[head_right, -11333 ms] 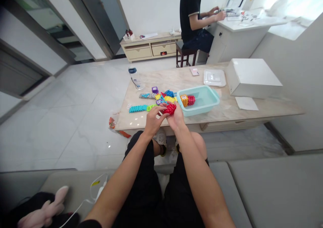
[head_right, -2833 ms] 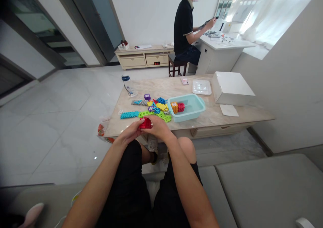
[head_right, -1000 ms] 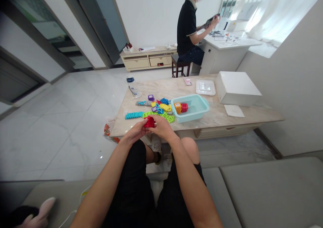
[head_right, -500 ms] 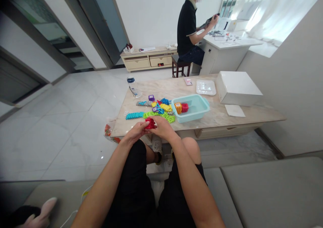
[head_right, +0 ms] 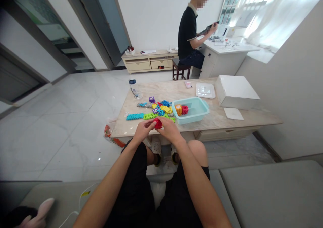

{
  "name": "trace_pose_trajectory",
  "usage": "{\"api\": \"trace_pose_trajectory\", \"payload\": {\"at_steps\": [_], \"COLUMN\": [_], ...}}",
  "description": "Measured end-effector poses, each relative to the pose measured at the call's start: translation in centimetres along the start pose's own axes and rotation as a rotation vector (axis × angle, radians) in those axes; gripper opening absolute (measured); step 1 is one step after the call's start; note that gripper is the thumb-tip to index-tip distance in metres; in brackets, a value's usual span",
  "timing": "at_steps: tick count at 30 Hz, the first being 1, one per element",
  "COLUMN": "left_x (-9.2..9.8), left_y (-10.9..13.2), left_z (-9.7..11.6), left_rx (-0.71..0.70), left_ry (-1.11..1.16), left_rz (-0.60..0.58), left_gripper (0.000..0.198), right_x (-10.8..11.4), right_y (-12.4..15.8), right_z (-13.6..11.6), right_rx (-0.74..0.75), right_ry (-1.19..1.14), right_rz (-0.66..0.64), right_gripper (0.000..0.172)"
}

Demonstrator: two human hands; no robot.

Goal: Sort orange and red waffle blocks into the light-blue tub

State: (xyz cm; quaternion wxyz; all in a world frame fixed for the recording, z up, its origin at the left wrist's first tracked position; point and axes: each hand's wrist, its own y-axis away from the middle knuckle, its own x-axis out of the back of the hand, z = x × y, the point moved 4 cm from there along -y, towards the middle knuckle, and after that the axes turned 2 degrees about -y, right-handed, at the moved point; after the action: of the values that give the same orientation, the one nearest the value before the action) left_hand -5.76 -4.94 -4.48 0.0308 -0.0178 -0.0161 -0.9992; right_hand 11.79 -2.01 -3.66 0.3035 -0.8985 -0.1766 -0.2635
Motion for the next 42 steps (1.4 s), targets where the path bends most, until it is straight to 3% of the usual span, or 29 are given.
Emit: {"api": "trace_pose_trajectory", "payload": {"at_steps": [3,11,19,23,26,29,32,38,42], "left_x": [-0.3,-0.1,-0.3,-0.1,0.5,0.9,1.2,1.4,1.3], "left_y": [0.7,1.2,1.6,1.4,1.2,0.9,1.0,1.1,0.9], "left_z": [0.4,0.8,1.0,1.2,1.2,1.2,1.3,1.8,2.0], "left_rx": [-0.105,-0.248,-0.32,-0.312,-0.279,-0.266,-0.297,-0.38,-0.361], "left_ry": [-0.122,-0.472,-0.439,-0.326,-0.183,0.0,0.074,0.002,0.028], "left_rz": [0.016,0.059,0.109,0.15,0.189,0.159,0.12,0.13,0.138], "left_gripper": [0.029,0.026,0.022,0.025,0.031,0.037,0.037,0.024,0.024], "right_x": [-0.3,-1.0,-1.2,-0.8,0.1,0.7,1.1,0.8,0.6], "right_y": [0.3,0.2,0.1,-0.1,-0.2,-0.1,0.0,0.0,-0.5], "right_z": [-0.4,-1.0,-1.6,-1.7,-1.1,-0.7,-1.0,-1.5,-1.4], "right_rx": [0.033,0.016,0.007,0.017,-0.109,-0.276,-0.32,-0.373,-0.354], "right_ry": [0.032,0.171,0.152,-0.011,-0.233,-0.488,-0.687,-0.82,-0.826], "right_rz": [-0.023,-0.039,0.008,0.058,0.109,0.06,0.014,0.035,0.058], "right_gripper": [0.049,0.05,0.046,0.056,0.066,0.058,0.046,0.047,0.046]}}
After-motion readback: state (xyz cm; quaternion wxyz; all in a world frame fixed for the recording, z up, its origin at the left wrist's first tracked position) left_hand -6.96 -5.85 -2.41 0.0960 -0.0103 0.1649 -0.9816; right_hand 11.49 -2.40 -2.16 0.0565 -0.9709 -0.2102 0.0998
